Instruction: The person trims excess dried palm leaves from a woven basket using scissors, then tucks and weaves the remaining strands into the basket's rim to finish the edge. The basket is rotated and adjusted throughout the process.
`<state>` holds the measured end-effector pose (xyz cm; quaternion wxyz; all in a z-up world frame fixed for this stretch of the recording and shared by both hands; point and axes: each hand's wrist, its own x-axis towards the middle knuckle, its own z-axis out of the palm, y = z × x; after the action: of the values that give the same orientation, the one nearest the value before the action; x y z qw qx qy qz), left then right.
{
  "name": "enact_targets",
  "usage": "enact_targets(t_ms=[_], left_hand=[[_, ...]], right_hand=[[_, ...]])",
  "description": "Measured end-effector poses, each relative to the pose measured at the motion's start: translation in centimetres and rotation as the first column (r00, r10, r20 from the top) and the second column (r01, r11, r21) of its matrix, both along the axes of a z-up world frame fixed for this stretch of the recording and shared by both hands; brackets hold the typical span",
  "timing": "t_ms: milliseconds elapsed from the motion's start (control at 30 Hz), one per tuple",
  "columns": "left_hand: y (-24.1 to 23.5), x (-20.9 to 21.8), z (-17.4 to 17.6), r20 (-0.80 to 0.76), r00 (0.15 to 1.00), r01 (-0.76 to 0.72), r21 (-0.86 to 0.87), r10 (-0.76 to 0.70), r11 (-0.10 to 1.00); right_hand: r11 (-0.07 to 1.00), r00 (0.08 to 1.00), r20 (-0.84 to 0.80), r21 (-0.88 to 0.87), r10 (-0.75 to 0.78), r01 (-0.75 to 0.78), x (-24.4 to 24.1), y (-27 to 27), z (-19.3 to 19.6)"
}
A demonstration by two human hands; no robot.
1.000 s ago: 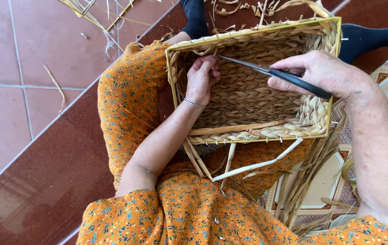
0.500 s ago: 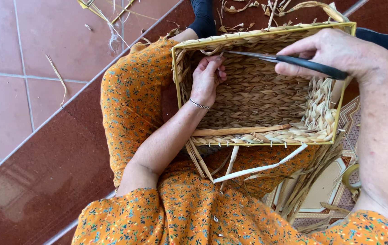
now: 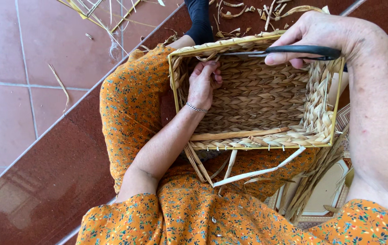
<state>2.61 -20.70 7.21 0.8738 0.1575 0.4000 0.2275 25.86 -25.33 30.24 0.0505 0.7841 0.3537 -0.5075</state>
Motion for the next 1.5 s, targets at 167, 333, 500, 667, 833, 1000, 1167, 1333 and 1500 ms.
enact_targets(t_ms=[167,333,500,667,833,1000,1167,1333,1500], left_hand=[[0.2,0.1,0.4,0.009,1.000,-0.007,-0.003,0.007,1.000],[0.1,0.0,1.1,0.000,1.000,0.011,0.038,-0.011,0.999],[0.1,0.0,1.6,0.006,1.000,-0.011,0.028,0.011,1.000],[0.5,0.0,0.9,0.012,0.999,-0.036,0.021,0.036,0.999],[0.3,-0.7,0.8,-0.013,1.000,-0.012,-0.031,0.012,0.999],[0.0,-1.3,2.0,0.019,0.999,-0.029,0.116,0.027,0.993],[0.6,-0.8,2.0,0.067,0.992,-0.121,0.196,0.110,0.973],[0.0,-0.9,0.7,0.015,0.996,-0.091,0.232,0.090,0.968],[-0.4,-1.0,0.4,0.032,0.994,-0.112,0.216,0.108,0.970]], right_hand=[[1.000,0.999,-0.040,-0.018,-0.021,0.020,0.5,-1.3,0.7],[0.995,0.995,-0.069,0.057,-0.074,0.078,-0.6,-1.3,0.6],[0.988,0.996,-0.091,0.152,0.014,0.000,-1.4,-0.8,-0.3],[0.996,0.997,-0.008,0.030,0.083,-0.082,-0.7,-0.7,-0.1],[0.999,0.999,-0.014,0.013,-0.045,0.046,-0.2,-2.4,0.1],[0.977,0.944,-0.273,0.047,-0.186,0.206,2.5,-5.1,1.0],[0.984,0.971,-0.239,0.171,-0.001,0.043,3.4,-5.8,-0.9],[0.980,0.952,-0.285,0.132,-0.106,0.149,3.1,-4.9,-1.6],[0.988,0.994,-0.060,0.130,0.097,-0.088,3.4,-3.2,-0.3]])
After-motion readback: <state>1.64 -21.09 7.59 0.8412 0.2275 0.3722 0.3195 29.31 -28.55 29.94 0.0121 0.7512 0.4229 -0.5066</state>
